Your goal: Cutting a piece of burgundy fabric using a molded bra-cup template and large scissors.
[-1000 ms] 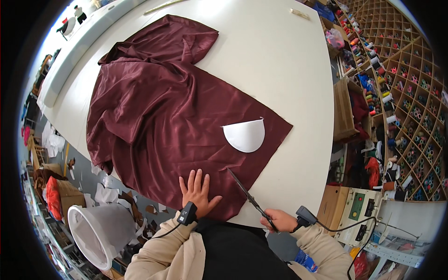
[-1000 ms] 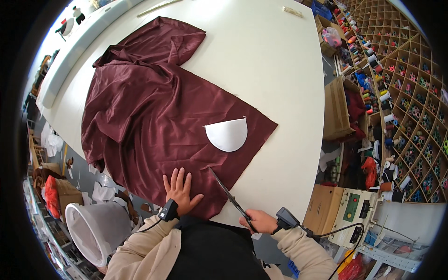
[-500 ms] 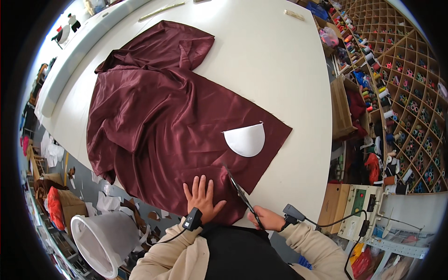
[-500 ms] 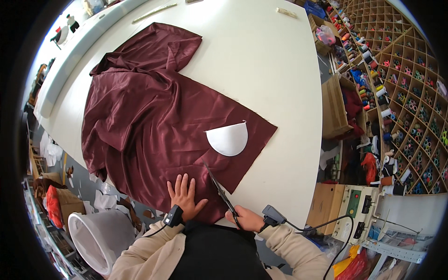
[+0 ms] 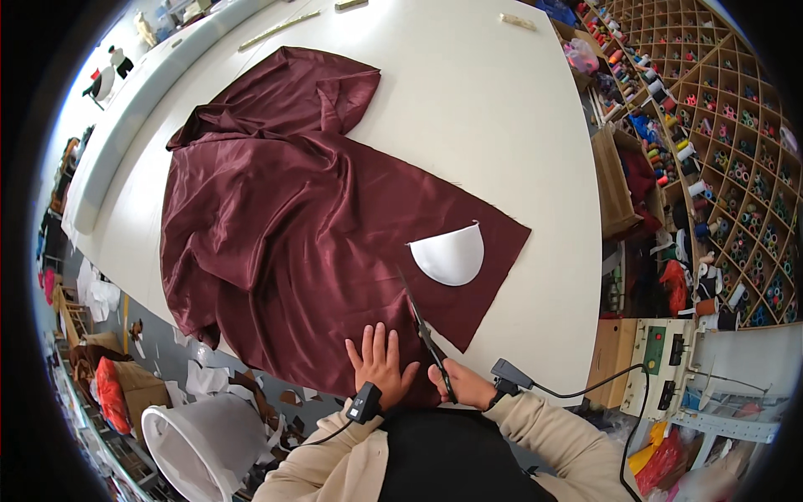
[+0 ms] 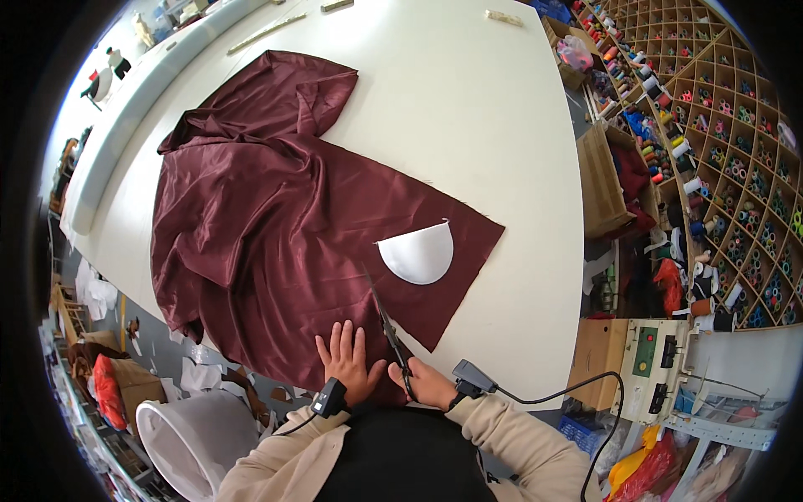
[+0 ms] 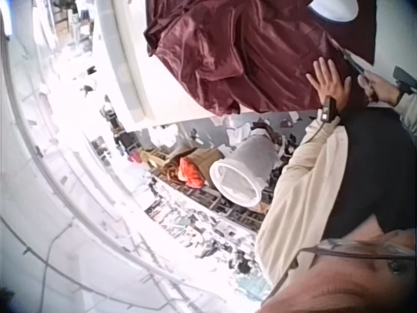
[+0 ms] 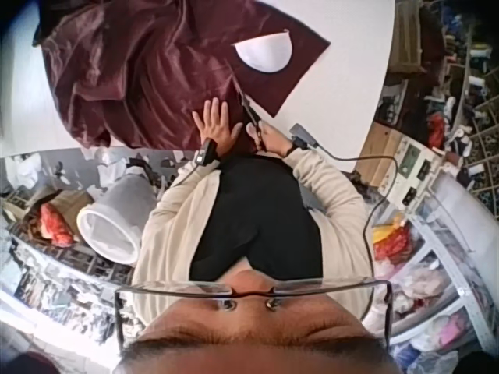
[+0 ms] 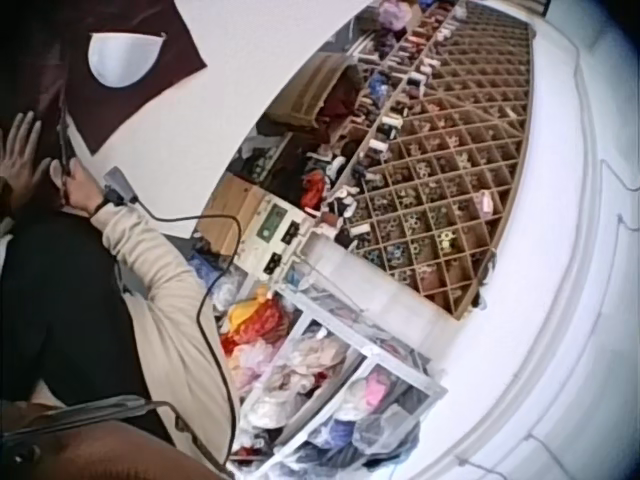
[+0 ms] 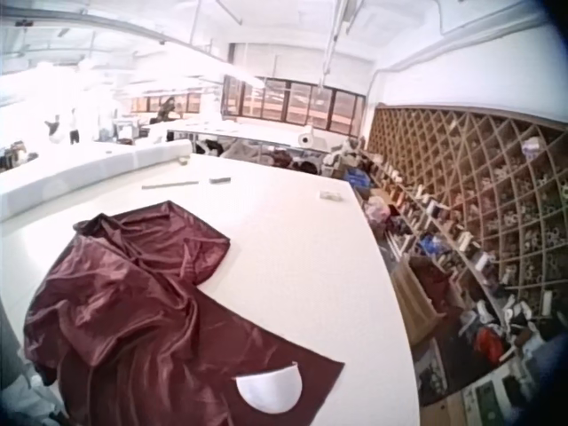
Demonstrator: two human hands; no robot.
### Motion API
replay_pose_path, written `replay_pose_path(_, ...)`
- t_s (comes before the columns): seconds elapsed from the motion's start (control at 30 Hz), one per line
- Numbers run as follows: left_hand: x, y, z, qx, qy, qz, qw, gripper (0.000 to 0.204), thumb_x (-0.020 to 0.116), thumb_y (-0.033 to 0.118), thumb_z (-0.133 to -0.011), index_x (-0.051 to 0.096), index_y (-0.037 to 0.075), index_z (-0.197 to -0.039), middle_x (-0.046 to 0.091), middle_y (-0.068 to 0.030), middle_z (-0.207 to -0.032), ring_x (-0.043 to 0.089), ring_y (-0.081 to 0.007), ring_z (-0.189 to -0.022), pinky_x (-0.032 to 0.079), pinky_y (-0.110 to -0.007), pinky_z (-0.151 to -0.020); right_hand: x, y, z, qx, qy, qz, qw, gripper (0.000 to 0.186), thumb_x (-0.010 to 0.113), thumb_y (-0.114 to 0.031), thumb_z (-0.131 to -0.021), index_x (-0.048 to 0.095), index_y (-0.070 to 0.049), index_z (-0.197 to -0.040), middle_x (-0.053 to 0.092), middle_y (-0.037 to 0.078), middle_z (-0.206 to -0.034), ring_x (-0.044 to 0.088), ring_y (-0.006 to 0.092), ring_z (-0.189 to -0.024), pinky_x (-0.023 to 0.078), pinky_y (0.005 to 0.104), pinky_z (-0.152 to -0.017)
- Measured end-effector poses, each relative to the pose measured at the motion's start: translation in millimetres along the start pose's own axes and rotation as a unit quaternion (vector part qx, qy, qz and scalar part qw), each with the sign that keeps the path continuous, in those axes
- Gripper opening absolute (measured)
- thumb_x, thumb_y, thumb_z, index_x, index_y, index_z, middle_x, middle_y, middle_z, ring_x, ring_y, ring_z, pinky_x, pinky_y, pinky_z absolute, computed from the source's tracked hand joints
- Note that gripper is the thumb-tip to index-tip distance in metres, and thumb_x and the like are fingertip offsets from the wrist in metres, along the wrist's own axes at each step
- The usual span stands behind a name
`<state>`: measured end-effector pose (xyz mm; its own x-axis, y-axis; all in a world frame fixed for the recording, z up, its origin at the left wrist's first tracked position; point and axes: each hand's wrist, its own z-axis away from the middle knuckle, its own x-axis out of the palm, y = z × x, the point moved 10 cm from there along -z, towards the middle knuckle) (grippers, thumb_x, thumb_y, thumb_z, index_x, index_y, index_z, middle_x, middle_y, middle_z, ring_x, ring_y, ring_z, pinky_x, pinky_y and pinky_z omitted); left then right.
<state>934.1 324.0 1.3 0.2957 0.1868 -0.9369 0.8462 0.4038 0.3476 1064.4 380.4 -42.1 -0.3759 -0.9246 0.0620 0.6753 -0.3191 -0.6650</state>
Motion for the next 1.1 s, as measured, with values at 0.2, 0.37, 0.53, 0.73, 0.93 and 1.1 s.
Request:
replay_pose_path(0.2, 0, -5, 3, -0.006, 0.010, 0.001, 1.000, 0.067, 0.063, 0.043, -0.083, 0.050, 0.000, -0.133, 0.042, -0.0211, -0.144, 0.032, -0.0382, -0.138, 0.012, -0.067, -0.110, 15, 1, -2, 0.061, 0.009, -0.069, 0.996, 0.055, 0.052, -0.062, -0.091, 0.045, -0.007, -0.087, 0.051, 0.001, -0.068, 0.053, 0.0106, -0.058, 0.046, 0.0264, -0.055)
replay_pose_path(0.37, 1, -5, 4, 0.003, 0.022, 0.003, 1.000, 0.066, 0.062, 0.041, -0.083, 0.050, 0.000, -0.133, 0.041, -0.0212, -0.144, 0.031, -0.0384, -0.139, 0.012, -0.068, -0.110, 12, -23, -24, 0.010, 0.043, -0.050, 0.998, 0.056, 0.050, -0.061, -0.093, 0.049, -0.005, -0.095, 0.052, 0.002, -0.069, 0.053, 0.0115, -0.058, 0.046, 0.0266, -0.057)
replay_pose_path(0.53, 0, -5, 4, 0.007, 0.011, 0.026, 1.000, 0.067, 0.063, 0.035, -0.081, 0.046, -0.002, -0.134, 0.038, -0.0234, -0.145, 0.030, -0.0413, -0.139, 0.011, -0.068, -0.109, 15, -46, -33, 0.004, 0.066, -0.088, 0.994, 0.056, 0.050, -0.061, -0.093, 0.049, -0.006, -0.087, 0.052, 0.002, -0.067, 0.052, 0.0113, -0.056, 0.045, 0.0259, -0.056)
replay_pose_path(0.73, 1, -6, 4, 0.008, 0.000, 0.035, 0.999, 0.067, 0.061, 0.032, -0.079, 0.046, -0.001, -0.135, 0.039, -0.0228, -0.145, 0.029, -0.0413, -0.139, 0.011, -0.068, -0.110, 25, -54, -46, -0.016, 0.065, -0.133, 0.989, 0.056, 0.047, -0.062, -0.093, 0.050, -0.008, -0.082, 0.053, 0.002, -0.063, 0.051, 0.0115, -0.053, 0.044, 0.0258, -0.054)
replay_pose_path(0.93, 1, -7, 4, 0.005, 0.029, 0.009, 1.000, 0.064, 0.063, 0.031, -0.077, 0.051, 0.001, -0.132, 0.043, -0.0213, -0.142, 0.034, -0.0393, -0.137, 0.015, -0.069, -0.108, 24, -89, -77, -0.073, 0.022, -0.159, 0.984, 0.069, 0.041, -0.067, -0.093, 0.047, -0.008, -0.057, 0.050, 0.004, -0.051, 0.051, 0.0139, -0.048, 0.040, 0.0277, -0.049)
replay_pose_path(1.1, 1, -6, 4, 0.007, 0.014, 0.031, 0.999, 0.066, 0.062, 0.033, -0.081, 0.046, -0.002, -0.135, 0.041, -0.0226, -0.144, 0.032, -0.0405, -0.138, 0.012, -0.068, -0.110, 15, -90, -84, -0.052, 0.039, -0.168, 0.984, 0.060, 0.040, -0.068, -0.092, 0.049, -0.012, -0.072, 0.051, 0.001, -0.055, 0.052, 0.0120, -0.050, 0.041, 0.0256, -0.050)
